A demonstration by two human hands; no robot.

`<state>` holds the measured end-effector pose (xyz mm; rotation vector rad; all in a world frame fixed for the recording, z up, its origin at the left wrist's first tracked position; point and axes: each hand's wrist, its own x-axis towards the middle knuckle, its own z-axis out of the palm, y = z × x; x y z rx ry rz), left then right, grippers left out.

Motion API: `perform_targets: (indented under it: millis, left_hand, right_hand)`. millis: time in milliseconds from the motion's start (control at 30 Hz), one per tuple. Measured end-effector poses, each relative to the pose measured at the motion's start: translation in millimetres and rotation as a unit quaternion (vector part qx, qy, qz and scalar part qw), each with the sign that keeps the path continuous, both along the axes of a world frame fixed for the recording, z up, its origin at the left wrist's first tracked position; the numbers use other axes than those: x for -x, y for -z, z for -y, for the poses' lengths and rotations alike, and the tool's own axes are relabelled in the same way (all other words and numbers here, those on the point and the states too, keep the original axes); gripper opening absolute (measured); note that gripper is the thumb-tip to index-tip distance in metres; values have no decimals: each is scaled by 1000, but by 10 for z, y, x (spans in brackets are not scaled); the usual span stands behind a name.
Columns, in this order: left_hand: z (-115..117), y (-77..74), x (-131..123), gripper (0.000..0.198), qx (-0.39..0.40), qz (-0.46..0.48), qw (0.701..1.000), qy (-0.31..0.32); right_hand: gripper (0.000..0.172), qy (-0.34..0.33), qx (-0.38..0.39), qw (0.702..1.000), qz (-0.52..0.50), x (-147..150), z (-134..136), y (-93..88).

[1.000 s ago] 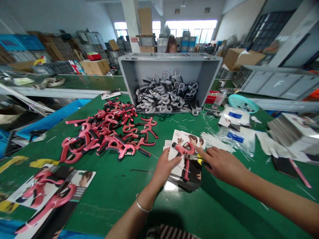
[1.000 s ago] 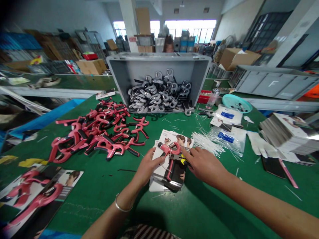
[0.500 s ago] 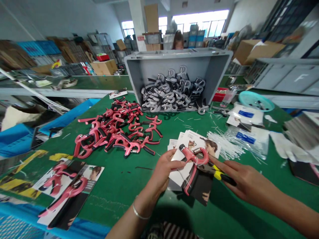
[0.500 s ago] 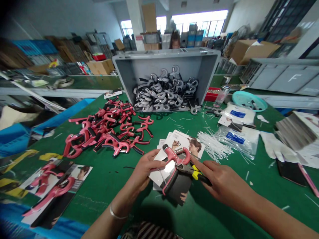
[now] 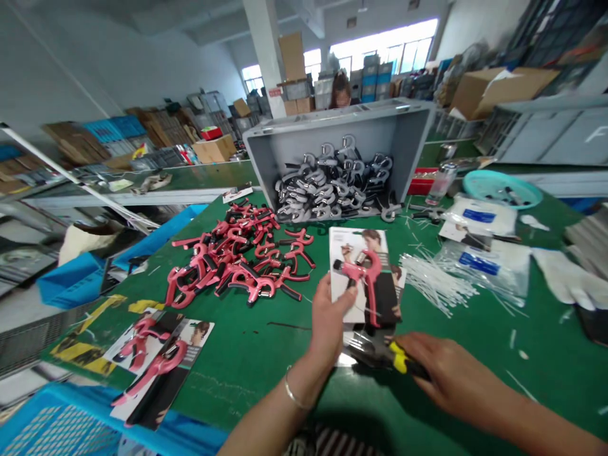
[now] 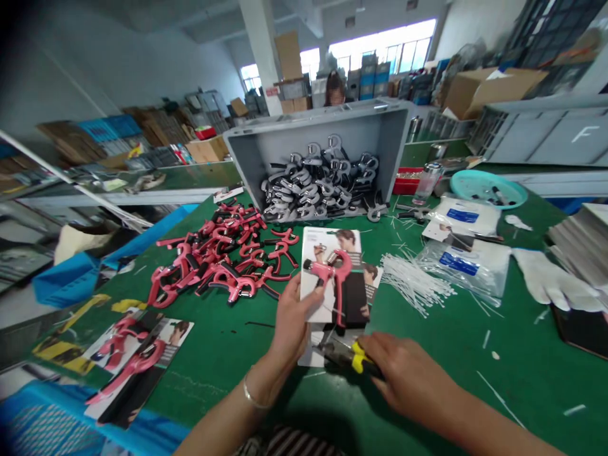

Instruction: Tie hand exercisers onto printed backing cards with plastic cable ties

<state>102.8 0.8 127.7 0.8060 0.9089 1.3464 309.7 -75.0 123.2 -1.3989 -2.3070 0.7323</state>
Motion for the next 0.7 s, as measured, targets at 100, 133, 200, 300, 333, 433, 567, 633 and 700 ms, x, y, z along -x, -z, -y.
perform_targets:
  millis: [100, 133, 200, 300, 333, 433, 567, 633, 700]
  left_hand:
    - [-252, 149, 38, 48, 29, 59, 993, -97]
    - [-293, 186, 49, 48, 29, 63, 991, -112]
    - [-285, 225, 53, 48, 24, 51, 992, -112]
    - [-114, 192, 22, 47, 1, -19, 993, -113]
    - [-47, 162, 9, 47, -12, -50, 991, -123]
    - [90, 65, -17, 46, -47, -125, 980, -150]
    - [123, 21, -16, 48, -61, -150, 973, -165]
    - [129, 34, -14, 49, -74, -139, 975, -158]
    - [149, 50, -13, 48, -87, -128, 976, -152]
  right_hand:
    - [32, 10, 18, 999, -46, 78, 74, 49]
    - [29, 44, 37, 995, -83, 118, 72, 46]
    - [31, 108, 98, 975, -165, 209, 40, 34]
    - [43, 108, 220, 928, -281, 340, -23, 41]
    - [45, 99, 251, 911, -311, 374, -39, 48]
    - [46, 75, 290, 893, -337, 435, -74, 43]
    - [44, 47, 322, 892, -315, 484, -116, -30]
    - [45, 48, 334, 885, -322, 524, -138, -67]
    - [47, 51, 330, 883, -331, 573, -156, -94]
